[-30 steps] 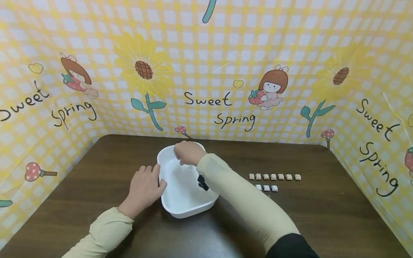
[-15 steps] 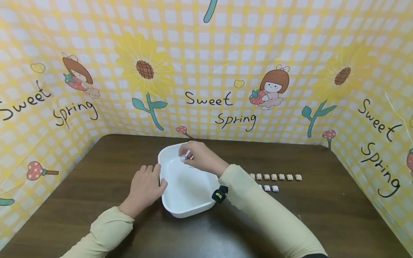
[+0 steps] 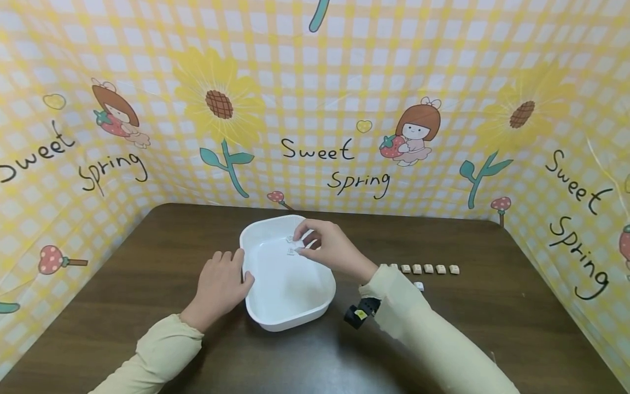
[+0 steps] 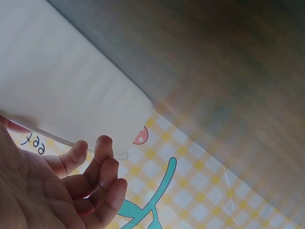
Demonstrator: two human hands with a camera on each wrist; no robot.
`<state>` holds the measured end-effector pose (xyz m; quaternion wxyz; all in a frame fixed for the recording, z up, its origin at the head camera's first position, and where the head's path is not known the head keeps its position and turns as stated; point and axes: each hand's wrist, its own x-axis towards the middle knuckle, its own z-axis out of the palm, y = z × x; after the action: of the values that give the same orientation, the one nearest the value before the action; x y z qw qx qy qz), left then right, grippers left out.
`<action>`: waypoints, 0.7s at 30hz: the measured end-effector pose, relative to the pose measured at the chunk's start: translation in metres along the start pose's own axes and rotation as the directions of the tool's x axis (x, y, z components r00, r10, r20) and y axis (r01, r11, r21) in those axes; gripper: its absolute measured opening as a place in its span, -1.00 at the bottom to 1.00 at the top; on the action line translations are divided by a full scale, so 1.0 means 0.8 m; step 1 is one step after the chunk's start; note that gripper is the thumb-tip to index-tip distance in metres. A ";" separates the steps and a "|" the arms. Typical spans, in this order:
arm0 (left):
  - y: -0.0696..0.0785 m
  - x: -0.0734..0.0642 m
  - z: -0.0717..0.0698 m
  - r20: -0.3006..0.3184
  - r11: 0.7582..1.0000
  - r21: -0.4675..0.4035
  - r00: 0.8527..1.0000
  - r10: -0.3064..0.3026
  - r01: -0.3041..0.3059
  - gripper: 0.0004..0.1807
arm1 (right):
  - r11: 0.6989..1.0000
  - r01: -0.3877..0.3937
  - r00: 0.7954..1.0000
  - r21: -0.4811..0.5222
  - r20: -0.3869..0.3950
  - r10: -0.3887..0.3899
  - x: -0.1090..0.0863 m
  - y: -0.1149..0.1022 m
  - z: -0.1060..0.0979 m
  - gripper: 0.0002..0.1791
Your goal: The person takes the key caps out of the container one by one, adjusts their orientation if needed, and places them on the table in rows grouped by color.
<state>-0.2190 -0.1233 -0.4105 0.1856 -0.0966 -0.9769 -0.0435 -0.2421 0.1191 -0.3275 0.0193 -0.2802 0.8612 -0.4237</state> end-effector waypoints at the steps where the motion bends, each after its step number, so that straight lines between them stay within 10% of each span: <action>1: 0.000 0.000 0.000 -0.001 1.000 -0.002 1.000 0.000 0.000 -0.62 | 1.000 -0.008 1.000 0.001 -0.006 0.008 -0.002 0.002 -0.001 -0.78; 21: -0.002 0.001 0.002 0.030 1.000 -0.014 0.999 -0.011 0.012 -0.61 | 0.993 -0.009 0.989 -0.114 -0.149 -0.008 -0.059 0.043 -0.036 -0.78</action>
<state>-0.2209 -0.1242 -0.4117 0.1698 -0.0930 -0.9798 -0.0500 -0.2267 0.1799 -0.3445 -0.0611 -0.2481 0.8831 -0.3934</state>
